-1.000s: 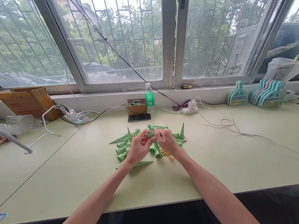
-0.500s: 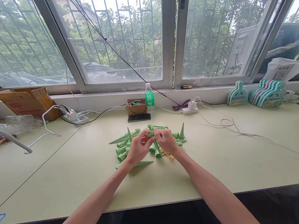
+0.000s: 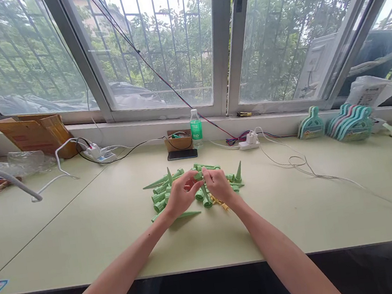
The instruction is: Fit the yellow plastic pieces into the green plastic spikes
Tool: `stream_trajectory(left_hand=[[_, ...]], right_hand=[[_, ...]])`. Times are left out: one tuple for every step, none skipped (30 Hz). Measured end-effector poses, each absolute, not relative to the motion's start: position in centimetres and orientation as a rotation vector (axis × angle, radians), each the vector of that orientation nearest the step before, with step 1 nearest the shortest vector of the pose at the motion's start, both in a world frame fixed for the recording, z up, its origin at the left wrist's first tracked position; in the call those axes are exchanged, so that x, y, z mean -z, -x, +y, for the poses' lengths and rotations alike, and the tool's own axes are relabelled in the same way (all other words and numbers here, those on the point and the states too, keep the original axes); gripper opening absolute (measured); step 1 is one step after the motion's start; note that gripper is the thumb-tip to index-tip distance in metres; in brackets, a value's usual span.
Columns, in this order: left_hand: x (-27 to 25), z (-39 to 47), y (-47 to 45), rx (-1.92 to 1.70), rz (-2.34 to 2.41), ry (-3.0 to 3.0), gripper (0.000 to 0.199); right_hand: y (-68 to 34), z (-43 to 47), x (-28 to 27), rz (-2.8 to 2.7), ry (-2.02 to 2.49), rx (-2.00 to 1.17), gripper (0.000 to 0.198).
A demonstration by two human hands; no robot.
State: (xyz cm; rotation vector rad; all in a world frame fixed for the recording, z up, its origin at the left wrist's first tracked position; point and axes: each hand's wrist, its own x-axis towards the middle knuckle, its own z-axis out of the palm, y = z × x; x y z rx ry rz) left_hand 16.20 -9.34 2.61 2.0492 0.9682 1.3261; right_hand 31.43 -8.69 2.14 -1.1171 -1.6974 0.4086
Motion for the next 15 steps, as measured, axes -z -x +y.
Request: stream_trajectory(left_hand=[[-2.60,-9.33,-16.20,-1.333,0.963,-2.056,0.020],[-2.59,-9.32,-16.20,-1.340,0.959,-2.063,0.020],[-2.59,-9.32,-16.20,-1.347,0.954,-2.071,0.019],[-2.61,-9.31,-16.19,-1.351,0.949,-2.078,0.019],[-2.63,-9.31,-16.19,-1.355,0.945,-2.083,0.018],[-2.66,-9.32,-16.18,-1.359,0.940,-2.087,0.018],[-2.69,-9.33,-16.17,-1.362,0.937,-2.089,0.018],[-2.71,-9.35,-16.17,-1.363,0.932,-2.090,0.018],[-2.74,-9.36,-16.17,-1.363,0.929,-2.088,0.018],[-2.75,-9.38,-16.17,-1.362,0.928,-2.087,0.017],[-2.75,-9.40,-16.18,-1.361,0.927,-2.085,0.017],[-2.74,-9.42,-16.19,-1.360,0.926,-2.082,0.017],[-2.73,-9.44,-16.20,-1.360,0.924,-2.078,0.017],[-2.72,-9.47,-16.21,-1.360,0.924,-2.072,0.018],[-2.72,-9.50,-16.22,-1.358,0.926,-2.061,0.020]], right_hand=[[-31.43,-8.68,-2.12,-1.697,1.113,-0.414,0.053],[-31.43,-8.66,-2.11,-1.695,1.109,-0.419,0.053],[-31.43,-8.66,-2.11,-1.694,1.107,-0.422,0.052],[-31.42,-8.67,-2.11,-1.694,1.105,-0.425,0.052],[-31.41,-8.69,-2.12,-1.694,1.106,-0.426,0.052],[-31.41,-8.71,-2.13,-1.694,1.107,-0.428,0.052],[-31.40,-8.74,-2.15,-1.694,1.109,-0.430,0.052],[-31.40,-8.76,-2.16,-1.695,1.109,-0.432,0.053],[-31.40,-8.76,-2.16,-1.696,1.107,-0.434,0.053],[-31.41,-8.75,-2.16,-1.695,1.105,-0.435,0.053],[-31.41,-8.73,-2.15,-1.694,1.102,-0.435,0.053],[-31.41,-8.69,-2.13,-1.693,1.099,-0.434,0.053],[-31.42,-8.64,-2.11,-1.689,1.098,-0.432,0.053],[-31.41,-8.59,-2.09,-1.685,1.099,-0.430,0.053],[-31.41,-8.55,-2.07,-1.679,1.100,-0.429,0.053]])
